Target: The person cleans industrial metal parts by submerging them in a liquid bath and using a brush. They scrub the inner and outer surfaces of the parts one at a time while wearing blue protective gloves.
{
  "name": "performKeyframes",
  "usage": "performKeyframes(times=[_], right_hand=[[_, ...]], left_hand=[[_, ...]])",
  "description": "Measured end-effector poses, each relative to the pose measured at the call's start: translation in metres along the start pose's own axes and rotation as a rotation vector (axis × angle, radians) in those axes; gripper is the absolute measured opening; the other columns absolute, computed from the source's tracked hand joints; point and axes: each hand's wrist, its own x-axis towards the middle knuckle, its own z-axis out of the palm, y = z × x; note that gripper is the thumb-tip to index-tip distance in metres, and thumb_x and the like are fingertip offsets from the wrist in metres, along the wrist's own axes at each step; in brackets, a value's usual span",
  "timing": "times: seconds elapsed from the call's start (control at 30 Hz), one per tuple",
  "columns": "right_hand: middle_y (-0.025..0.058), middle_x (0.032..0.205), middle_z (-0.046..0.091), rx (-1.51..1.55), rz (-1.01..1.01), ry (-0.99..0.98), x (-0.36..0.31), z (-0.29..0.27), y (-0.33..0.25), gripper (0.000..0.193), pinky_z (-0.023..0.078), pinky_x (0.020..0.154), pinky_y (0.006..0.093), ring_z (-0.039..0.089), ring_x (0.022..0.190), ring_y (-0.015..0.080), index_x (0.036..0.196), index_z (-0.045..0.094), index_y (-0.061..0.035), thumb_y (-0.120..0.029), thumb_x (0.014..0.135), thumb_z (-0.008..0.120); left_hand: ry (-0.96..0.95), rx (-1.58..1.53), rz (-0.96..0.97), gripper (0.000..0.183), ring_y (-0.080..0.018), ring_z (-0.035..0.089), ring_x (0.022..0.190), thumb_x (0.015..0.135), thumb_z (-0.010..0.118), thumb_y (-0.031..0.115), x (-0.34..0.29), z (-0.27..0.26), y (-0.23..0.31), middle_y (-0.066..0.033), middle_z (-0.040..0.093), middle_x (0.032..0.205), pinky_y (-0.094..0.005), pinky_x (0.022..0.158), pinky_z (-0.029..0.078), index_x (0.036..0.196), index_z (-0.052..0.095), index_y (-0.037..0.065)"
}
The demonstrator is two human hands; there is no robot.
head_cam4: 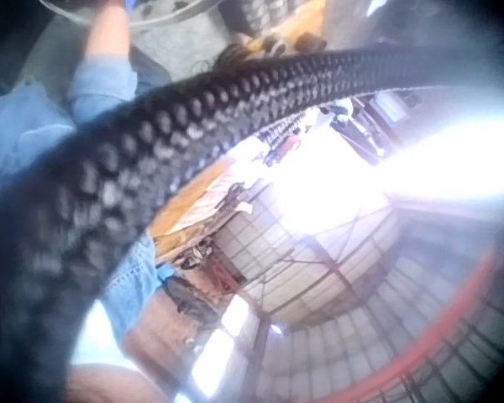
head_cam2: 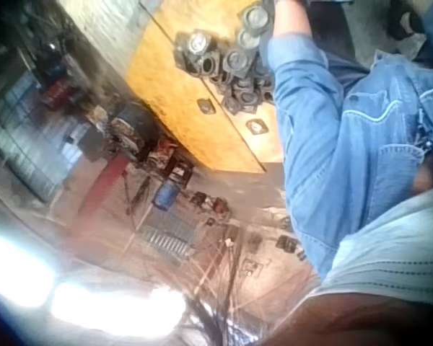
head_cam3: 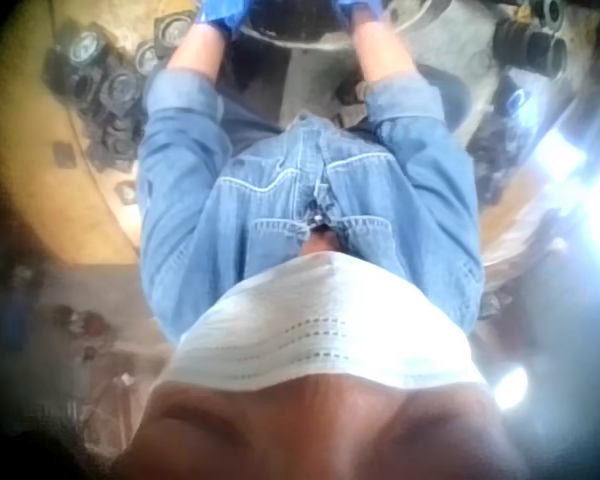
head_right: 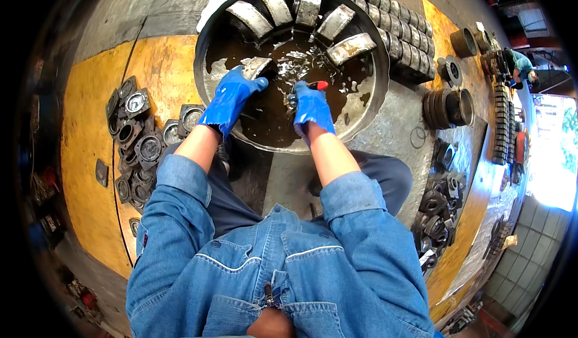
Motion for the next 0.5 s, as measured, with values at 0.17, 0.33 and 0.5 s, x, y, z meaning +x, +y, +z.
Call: performKeyframes(times=[0.17, 0.33, 0.5], right_hand=[[0.0112, 0.095, 0.071, 0.215, 0.176, -0.177, -0.020, -0.005, 0.027, 0.017, 0.061, 0.084, 0.0296, 0.070, 0.088, 0.0183, 0.109, 0.070, 0.0032, -0.011, 0.101, 0.065], [0.0086, 0.105, 0.072, -0.613, -0.520, -0.498, -0.032, -0.041, 0.015, 0.020, 0.059, 0.083, 0.0307, 0.068, 0.093, 0.0165, 0.114, 0.071, 0.0012, -0.013, 0.103, 0.062], [0.0063, 0.102, 0.074, 0.056, -0.315, -0.242, -0.022, -0.069, -0.012, 0.028, 0.055, 0.078, 0.0270, 0.068, 0.087, 0.0131, 0.114, 0.075, -0.0027, -0.027, 0.104, 0.064]], left_hand=[[-0.049, 0.118, 0.013, 0.083, -0.0408, 0.066, 0.123, 0.073, 0.085, 0.049, 0.001, 0.006, 0.004, -0.0263, 0.069, 0.131, -0.0462, 0.105, 0.053, 0.136, 0.063, 0.000], [-0.027, 0.300, -0.030, 0.077, -0.0426, 0.067, 0.122, 0.076, 0.082, 0.042, -0.016, 0.017, 0.026, -0.0271, 0.069, 0.128, -0.0481, 0.103, 0.055, 0.138, 0.059, 0.002], [-0.081, 0.394, 0.007, 0.073, -0.0379, 0.068, 0.123, 0.073, 0.086, 0.036, -0.026, 0.028, 0.052, -0.0212, 0.071, 0.129, -0.0503, 0.101, 0.057, 0.135, 0.061, 0.007]])
